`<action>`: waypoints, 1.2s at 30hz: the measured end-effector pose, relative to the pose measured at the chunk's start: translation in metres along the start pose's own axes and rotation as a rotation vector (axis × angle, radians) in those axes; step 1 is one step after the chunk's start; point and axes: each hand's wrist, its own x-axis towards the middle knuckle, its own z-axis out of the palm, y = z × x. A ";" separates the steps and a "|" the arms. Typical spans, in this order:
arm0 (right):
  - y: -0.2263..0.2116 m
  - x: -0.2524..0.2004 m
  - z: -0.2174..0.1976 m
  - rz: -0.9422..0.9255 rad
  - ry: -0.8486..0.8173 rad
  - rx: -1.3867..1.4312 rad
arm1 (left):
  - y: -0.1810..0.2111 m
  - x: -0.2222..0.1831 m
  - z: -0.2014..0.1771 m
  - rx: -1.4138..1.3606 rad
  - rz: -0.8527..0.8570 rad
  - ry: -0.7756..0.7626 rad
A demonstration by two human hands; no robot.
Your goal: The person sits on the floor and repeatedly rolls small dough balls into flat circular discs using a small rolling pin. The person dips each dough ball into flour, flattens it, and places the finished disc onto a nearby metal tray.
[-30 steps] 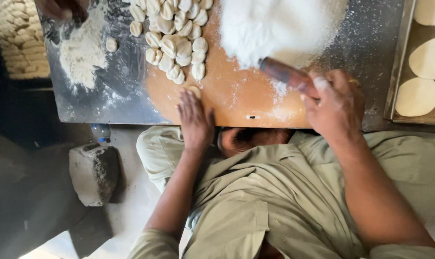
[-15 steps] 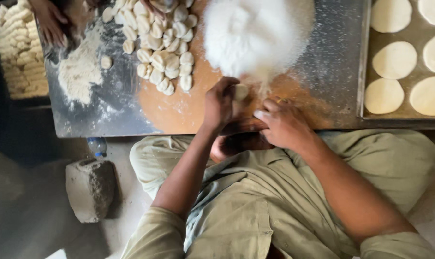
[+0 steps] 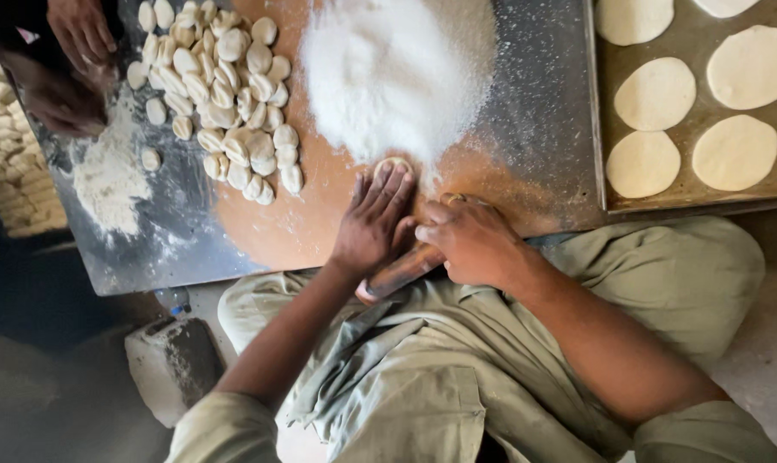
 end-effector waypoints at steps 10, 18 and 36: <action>-0.010 0.001 0.010 0.054 0.028 -0.053 | 0.007 -0.034 0.003 -0.075 -0.031 -0.104; -0.001 0.024 0.013 0.295 0.179 -0.069 | -0.046 0.061 0.007 0.127 -0.559 0.104; -0.001 -0.008 0.027 0.136 0.171 -0.060 | 0.011 0.019 -0.015 -0.055 -0.425 0.162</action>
